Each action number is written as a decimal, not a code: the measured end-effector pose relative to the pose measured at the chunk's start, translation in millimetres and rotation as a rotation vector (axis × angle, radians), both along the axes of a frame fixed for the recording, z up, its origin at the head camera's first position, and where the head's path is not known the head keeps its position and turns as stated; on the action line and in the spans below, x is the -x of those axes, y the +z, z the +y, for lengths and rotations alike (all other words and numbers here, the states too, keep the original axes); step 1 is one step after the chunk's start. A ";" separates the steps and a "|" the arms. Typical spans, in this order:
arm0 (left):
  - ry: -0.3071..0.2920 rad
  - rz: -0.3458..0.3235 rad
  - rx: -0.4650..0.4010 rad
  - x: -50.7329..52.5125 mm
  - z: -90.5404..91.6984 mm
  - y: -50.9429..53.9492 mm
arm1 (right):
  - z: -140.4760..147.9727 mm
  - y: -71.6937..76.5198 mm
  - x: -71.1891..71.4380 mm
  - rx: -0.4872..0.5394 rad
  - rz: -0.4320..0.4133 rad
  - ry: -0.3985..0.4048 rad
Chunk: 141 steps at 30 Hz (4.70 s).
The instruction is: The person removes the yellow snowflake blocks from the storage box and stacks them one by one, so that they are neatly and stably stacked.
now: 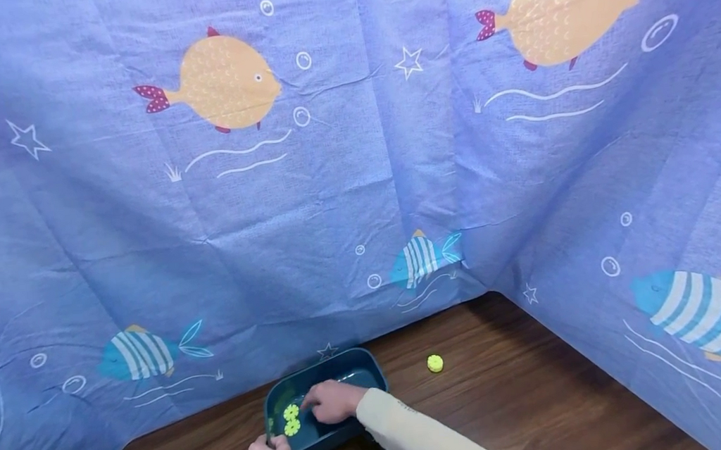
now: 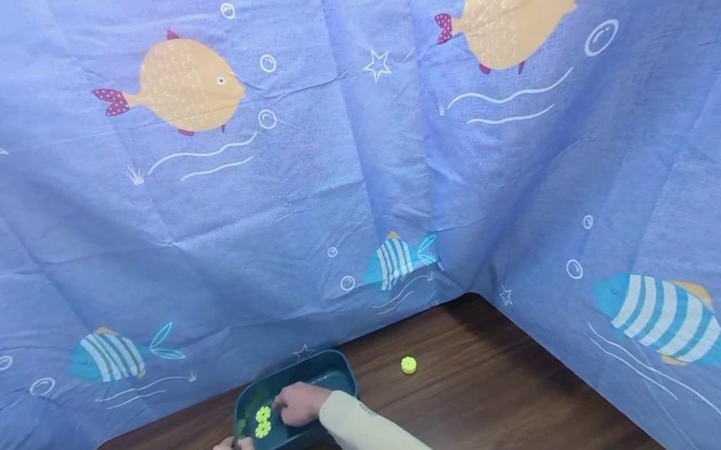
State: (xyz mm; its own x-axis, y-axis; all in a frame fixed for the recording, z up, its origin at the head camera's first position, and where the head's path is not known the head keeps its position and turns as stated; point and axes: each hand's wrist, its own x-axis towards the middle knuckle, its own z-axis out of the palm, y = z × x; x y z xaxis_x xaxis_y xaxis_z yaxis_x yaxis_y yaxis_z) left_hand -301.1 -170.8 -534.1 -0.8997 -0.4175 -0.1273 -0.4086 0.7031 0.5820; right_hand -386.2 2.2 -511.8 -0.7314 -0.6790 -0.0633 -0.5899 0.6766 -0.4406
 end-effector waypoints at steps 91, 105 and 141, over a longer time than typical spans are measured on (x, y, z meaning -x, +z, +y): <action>-0.010 -0.006 -0.025 -1.3 -1.5 1.0 | 180.9 44.2 38.9 0.172 0.033 -0.528; -0.013 0.005 -0.013 -1.4 -1.3 0.6 | 246.2 2.0 29.6 0.263 -0.119 -0.657; -0.002 0.008 -0.019 -1.5 -2.0 -3.1 | 247.4 -9.1 24.6 0.220 -0.174 -0.635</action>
